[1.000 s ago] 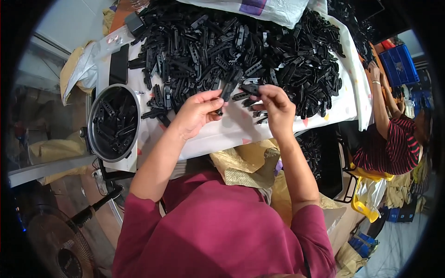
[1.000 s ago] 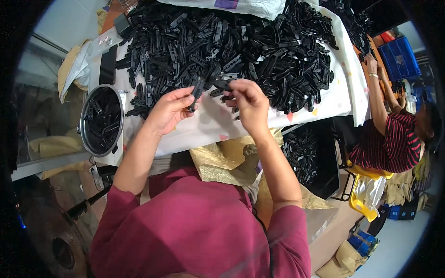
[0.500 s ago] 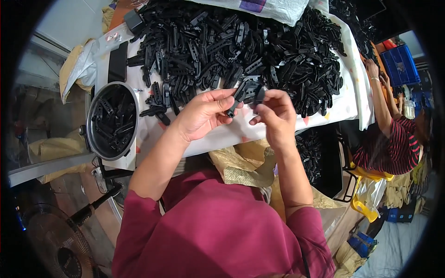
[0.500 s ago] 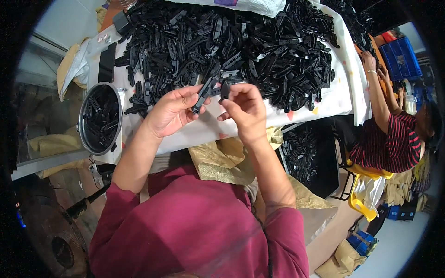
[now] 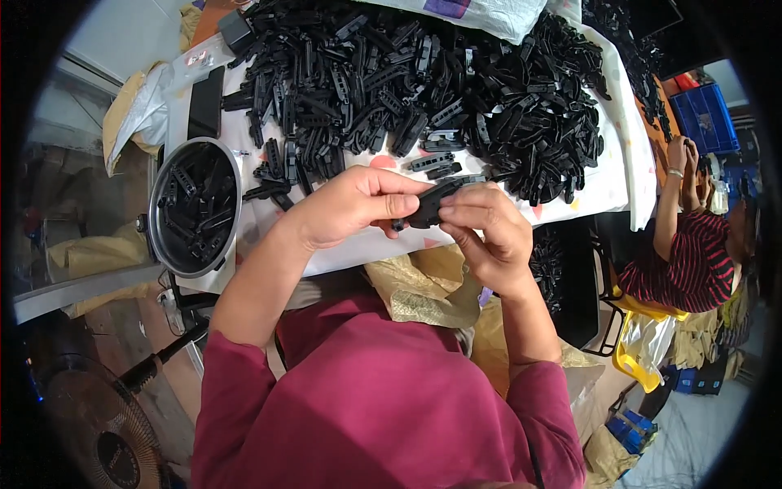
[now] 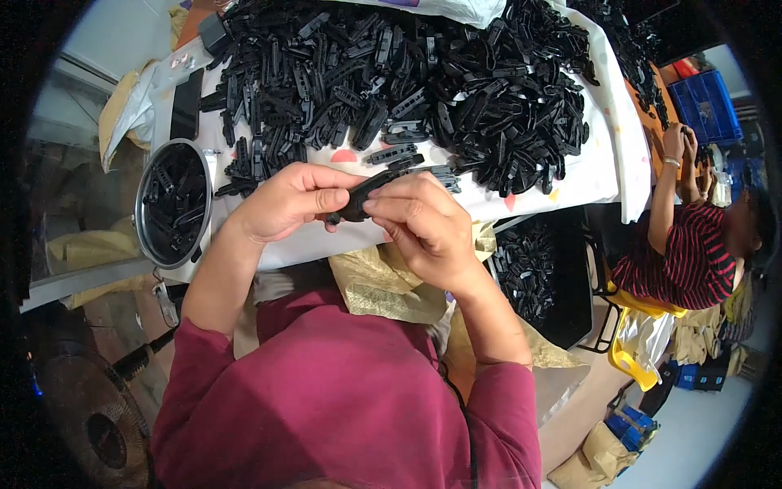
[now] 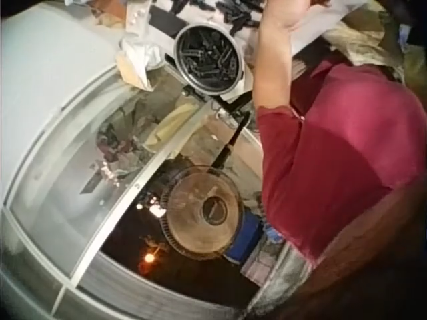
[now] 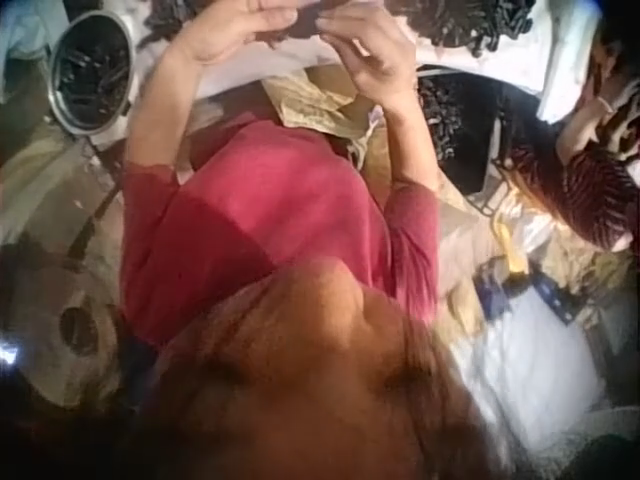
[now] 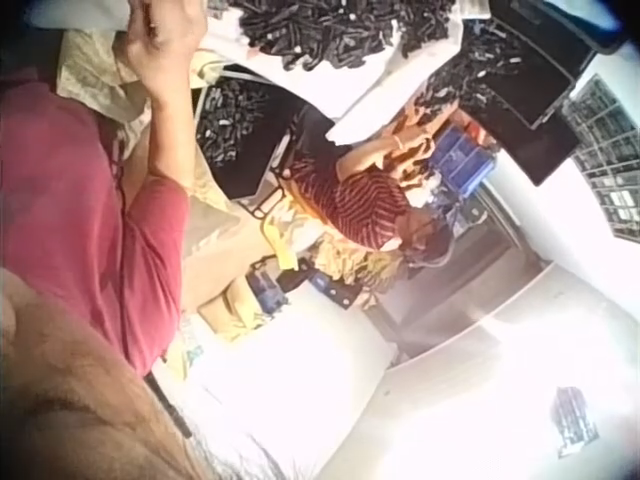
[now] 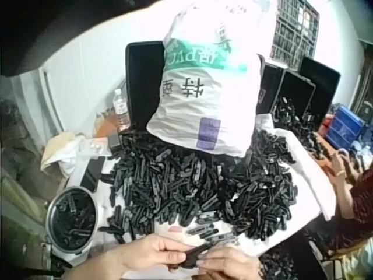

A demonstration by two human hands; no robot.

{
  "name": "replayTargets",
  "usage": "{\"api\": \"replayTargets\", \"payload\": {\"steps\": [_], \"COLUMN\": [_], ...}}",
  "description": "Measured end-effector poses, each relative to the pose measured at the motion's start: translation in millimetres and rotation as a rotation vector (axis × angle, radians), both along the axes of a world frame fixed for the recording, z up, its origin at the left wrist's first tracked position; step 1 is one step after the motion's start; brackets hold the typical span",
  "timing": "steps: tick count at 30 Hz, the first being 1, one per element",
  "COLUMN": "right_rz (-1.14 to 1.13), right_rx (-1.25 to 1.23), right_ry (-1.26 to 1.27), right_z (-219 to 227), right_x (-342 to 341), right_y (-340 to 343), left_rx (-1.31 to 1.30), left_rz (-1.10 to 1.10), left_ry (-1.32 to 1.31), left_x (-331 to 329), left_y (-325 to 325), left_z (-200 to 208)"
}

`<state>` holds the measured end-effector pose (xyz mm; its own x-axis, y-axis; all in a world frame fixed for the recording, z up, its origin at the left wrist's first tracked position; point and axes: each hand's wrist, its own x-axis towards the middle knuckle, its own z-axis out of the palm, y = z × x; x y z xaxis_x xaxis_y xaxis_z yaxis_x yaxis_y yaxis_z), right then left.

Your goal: Inspecting and sorting small black plastic components from a pile into a metal bowl.

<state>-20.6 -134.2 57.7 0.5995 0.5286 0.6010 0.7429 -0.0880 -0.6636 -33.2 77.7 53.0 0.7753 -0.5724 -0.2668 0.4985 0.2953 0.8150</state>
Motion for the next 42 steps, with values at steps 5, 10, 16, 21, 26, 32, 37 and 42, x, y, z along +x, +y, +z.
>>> {"api": "replayTargets", "payload": {"steps": [5, 10, 16, 21, 26, 32, 37, 42], "right_rz": [-0.107, -0.129, -0.230, -0.261, -0.280, -0.311, -0.258, -0.182], "right_rx": [-0.060, -0.078, -0.096, -0.410, -0.454, -0.334, -0.304, -0.195], "right_ry": [-0.009, -0.195, -0.147, 0.003, -0.019, -0.070, 0.151, 0.301], "right_z": [1.1, -4.7, -9.5, -26.2, -53.9, -58.8, -65.4, -42.8], "right_x": [-6.7, -10.7, -21.2, -27.9, -27.0, -18.7, -11.2, -8.2], "right_y": [1.4, 3.3, 2.3, 5.4, 8.3, 12.2, 1.9, 1.8], "left_rx": [0.258, 0.604, 0.865, 0.936, 0.973, 0.980, 0.898, 0.913], "left_rz": [0.076, 0.079, 0.164, 0.025, -0.061, -0.042, 0.038, 0.010], "left_ry": [-0.444, -0.902, -1.244, -1.255, -1.205, -1.224, -1.258, -1.230], "left_x": [-3.7, -4.4, -13.9, -18.6, -11.5, -5.5, -1.7, -6.0], "left_y": [-2.8, -4.8, -13.0, -5.3, -0.5, -1.1, 3.1, 6.4], "left_z": [3.0, 15.5, 17.1, -18.3, -30.4, -31.9, -30.3, -21.3]}}
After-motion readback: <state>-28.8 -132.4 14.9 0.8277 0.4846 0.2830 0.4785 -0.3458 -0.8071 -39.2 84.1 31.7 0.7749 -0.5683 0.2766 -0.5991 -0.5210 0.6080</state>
